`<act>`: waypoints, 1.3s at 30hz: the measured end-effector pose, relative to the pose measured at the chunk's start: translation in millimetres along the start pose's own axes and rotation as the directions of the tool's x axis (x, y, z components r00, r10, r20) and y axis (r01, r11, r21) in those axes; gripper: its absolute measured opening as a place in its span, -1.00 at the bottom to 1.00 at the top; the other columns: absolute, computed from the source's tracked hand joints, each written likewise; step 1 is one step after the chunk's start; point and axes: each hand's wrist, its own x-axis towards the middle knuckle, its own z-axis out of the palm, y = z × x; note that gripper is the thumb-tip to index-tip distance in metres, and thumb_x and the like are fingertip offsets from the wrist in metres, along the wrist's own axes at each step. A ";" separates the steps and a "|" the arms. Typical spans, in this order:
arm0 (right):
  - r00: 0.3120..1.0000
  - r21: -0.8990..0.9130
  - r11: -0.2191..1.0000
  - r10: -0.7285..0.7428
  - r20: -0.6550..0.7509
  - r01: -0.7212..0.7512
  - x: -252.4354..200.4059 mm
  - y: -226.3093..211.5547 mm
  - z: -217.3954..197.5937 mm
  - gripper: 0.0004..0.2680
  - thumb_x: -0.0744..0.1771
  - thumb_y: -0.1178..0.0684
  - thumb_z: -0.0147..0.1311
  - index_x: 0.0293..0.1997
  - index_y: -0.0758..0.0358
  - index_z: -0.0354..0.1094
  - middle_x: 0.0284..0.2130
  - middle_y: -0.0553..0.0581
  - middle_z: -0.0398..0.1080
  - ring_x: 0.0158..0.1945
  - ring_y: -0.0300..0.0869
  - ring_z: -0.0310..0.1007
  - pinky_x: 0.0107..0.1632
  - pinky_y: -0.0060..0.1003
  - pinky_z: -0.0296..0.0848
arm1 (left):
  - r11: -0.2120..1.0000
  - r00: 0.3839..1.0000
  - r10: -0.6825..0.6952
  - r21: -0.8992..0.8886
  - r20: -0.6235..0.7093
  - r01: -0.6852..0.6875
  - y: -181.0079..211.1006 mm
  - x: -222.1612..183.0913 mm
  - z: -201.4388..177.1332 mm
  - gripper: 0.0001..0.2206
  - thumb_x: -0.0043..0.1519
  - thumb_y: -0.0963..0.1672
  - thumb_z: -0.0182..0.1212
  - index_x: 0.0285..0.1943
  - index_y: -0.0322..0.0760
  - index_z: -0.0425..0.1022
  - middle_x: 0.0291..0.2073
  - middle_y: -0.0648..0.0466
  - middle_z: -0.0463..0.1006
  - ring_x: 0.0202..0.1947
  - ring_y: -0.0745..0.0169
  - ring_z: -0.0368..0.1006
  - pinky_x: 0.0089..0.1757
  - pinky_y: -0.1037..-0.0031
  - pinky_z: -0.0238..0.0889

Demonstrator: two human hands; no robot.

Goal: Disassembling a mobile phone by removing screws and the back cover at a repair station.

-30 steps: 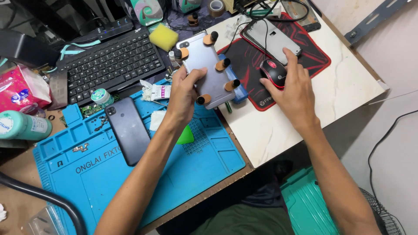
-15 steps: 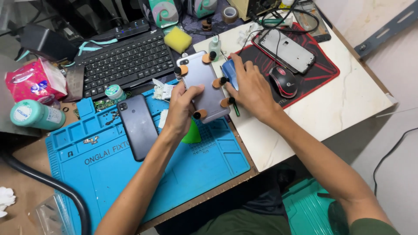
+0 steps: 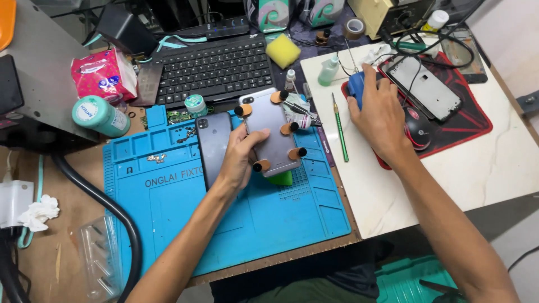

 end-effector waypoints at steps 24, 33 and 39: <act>0.810 0.295 0.756 -0.564 -0.157 0.584 -5.7 -100.3 34.3 -0.71 0.41 -0.06 0.12 -0.50 0.11 0.16 -0.67 0.02 0.21 -0.50 -0.05 0.42 -0.38 -0.25 0.39 | 0.950 0.964 0.260 0.194 -0.054 -0.245 6.6 -5.2 -26.9 -0.80 0.15 -0.13 0.39 -0.13 -0.33 0.56 -0.37 0.01 0.63 -0.29 0.38 0.51 -0.24 0.39 0.46; 0.729 0.173 0.708 -0.665 -0.163 0.685 -6.6 -90.6 35.0 -0.79 0.44 -0.08 0.03 -0.32 0.13 0.18 -0.52 0.06 0.18 -0.41 -0.04 0.40 -0.30 -0.22 0.39 | 0.949 0.965 0.258 0.202 -0.052 -0.243 8.7 -7.5 -22.7 -0.82 0.15 -0.15 0.37 -0.14 -0.35 0.57 -0.41 0.04 0.61 -0.33 0.43 0.46 -0.27 0.43 0.45; 0.680 0.170 0.660 -0.725 -0.111 0.732 -7.3 -97.4 18.0 -0.82 0.41 0.19 -0.07 0.14 0.17 0.27 -0.19 0.09 0.26 -0.17 -0.05 0.42 -0.19 -0.22 0.38 | 0.969 0.967 0.227 0.129 -0.115 -0.212 19.3 -11.5 -20.7 -0.82 0.16 -0.15 0.33 -0.16 -0.37 0.52 -0.45 0.06 0.56 -0.36 0.44 0.42 -0.32 0.47 0.42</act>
